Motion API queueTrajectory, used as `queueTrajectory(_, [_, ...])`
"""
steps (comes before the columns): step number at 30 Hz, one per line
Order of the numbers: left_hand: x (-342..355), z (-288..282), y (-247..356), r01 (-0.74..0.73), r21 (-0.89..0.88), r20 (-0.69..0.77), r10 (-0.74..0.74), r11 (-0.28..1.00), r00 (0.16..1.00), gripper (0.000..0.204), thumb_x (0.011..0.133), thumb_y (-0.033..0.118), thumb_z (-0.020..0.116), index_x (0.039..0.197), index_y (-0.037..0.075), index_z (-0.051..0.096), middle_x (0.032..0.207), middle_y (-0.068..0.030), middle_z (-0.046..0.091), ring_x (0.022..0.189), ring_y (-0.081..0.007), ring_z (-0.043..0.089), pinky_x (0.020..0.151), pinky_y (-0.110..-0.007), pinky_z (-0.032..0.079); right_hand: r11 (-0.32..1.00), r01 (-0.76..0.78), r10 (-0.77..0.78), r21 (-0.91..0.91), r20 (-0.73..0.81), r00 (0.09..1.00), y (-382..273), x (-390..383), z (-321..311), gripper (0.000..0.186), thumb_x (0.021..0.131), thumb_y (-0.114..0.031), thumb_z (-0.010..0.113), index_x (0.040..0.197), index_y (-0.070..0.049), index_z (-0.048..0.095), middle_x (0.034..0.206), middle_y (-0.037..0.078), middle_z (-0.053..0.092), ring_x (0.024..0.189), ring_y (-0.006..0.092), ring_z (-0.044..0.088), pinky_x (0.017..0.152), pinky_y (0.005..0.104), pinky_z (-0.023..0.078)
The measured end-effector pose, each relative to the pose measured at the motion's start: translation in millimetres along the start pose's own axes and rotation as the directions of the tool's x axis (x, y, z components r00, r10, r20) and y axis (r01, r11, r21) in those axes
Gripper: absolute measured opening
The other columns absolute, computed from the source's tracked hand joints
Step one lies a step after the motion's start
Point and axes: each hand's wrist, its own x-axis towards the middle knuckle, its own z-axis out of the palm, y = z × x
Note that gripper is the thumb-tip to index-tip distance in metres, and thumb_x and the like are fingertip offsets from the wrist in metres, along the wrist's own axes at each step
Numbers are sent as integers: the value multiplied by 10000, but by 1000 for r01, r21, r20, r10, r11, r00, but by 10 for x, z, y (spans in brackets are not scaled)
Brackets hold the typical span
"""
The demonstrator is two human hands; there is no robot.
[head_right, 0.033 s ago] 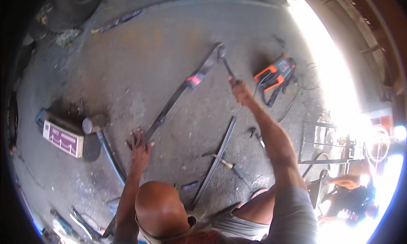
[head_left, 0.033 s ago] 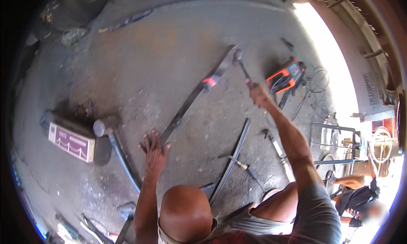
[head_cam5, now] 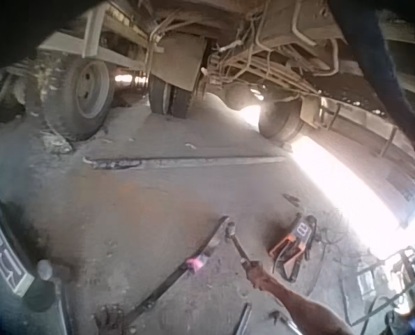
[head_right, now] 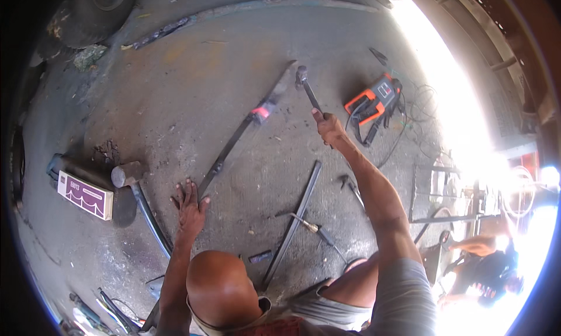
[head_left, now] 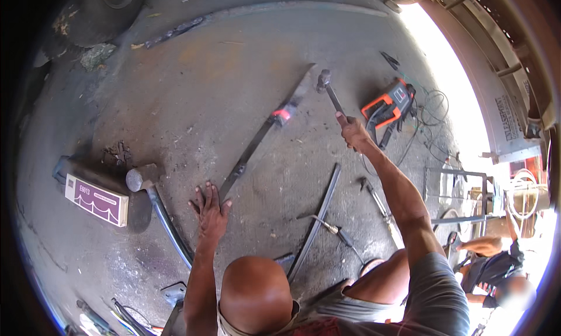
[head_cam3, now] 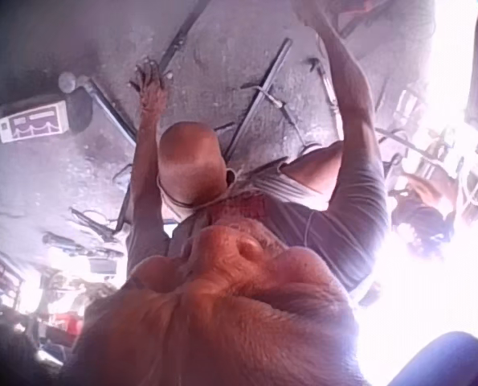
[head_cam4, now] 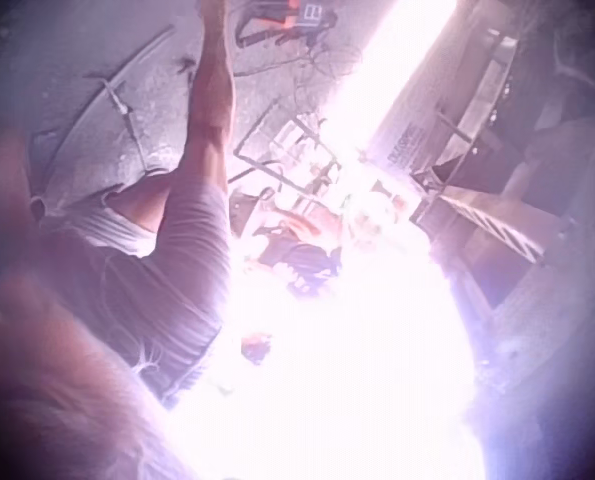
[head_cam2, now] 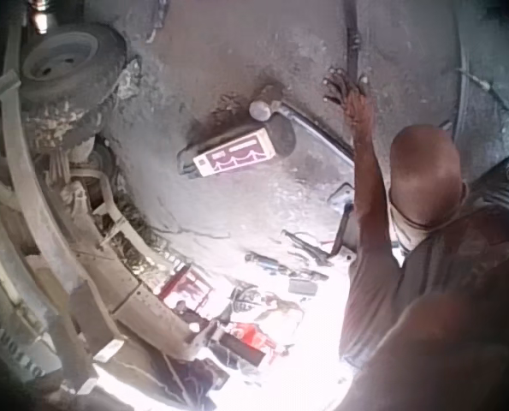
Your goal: The person heats a metal bar with a blowtorch until it glows red, then uses a hammer to strike and shape the heated section. The person repeats the heating and hammering process on the same metal bar.
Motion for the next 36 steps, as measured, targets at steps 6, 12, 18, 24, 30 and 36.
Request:
queueTrajectory(6, [53, 66, -67, -53, 94, -21, 56, 994, 998, 818, 1077, 600, 339, 1625, -6, 302, 1750, -104, 169, 1612, -397, 58, 1292, -596, 12, 932, 78, -68, 355, -41, 997, -708, -948, -474, 713, 985, -765, 487, 874, -62, 539, 626, -20, 435, 466, 101, 430, 429, 305, 396])
queueTrajectory(12, [35, 122, -280, -163, 129, -105, 177, 978, 979, 789, 1068, 573, 424, 1615, 10, 344, 1749, -91, 178, 1602, -422, 97, 1303, -553, 63, 599, 709, -520, 372, -493, 697, -1796, -1489, -1128, 593, 1043, -693, 431, 935, -112, 480, 612, -29, 393, 488, 91, 365, 445, 287, 316])
queueTrajectory(18, [26, 114, -264, -123, 116, -50, 130, 986, 990, 799, 1060, 582, 436, 1622, 25, 333, 1742, -87, 205, 1599, -426, 105, 1307, -546, 70, 257, 956, -541, 141, -799, 263, -2273, -1115, -806, 643, 1100, -597, 285, 774, -68, 448, 504, 40, 445, 445, 139, 474, 434, 324, 401])
queueTrajectory(24, [21, 1, -105, -151, 173, -65, 164, 973, 984, 796, 1059, 601, 422, 1643, 72, 308, 1746, -73, 197, 1606, -407, 89, 1294, -598, 37, 981, 142, -137, 134, -43, 990, -189, -89, 984, 706, 1049, -642, 483, 969, 34, 675, 667, 76, 557, 587, 183, 568, 524, 397, 446])
queueTrajectory(30, [30, -79, -140, -108, 159, 10, 108, 981, 994, 830, 1036, 621, 460, 1661, 111, 267, 1755, -89, 155, 1610, -408, 65, 1274, -652, 25, 939, -80, 21, 334, 177, 984, -102, -580, 789, 642, 1038, -657, 502, 871, -43, 586, 643, 20, 495, 500, 132, 465, 444, 341, 385])
queueTrajectory(36, [-409, 85, -388, -5, 176, -35, 11, 984, 999, 818, 986, 555, 608, 1601, 66, 382, 1654, -160, 335, 1533, -410, 275, 1235, -592, 265, 650, -171, 102, 740, 138, 985, 91, -1438, 721, 538, 1029, -637, 552, 848, -136, 477, 630, -45, 390, 470, 73, 309, 415, 280, 270])
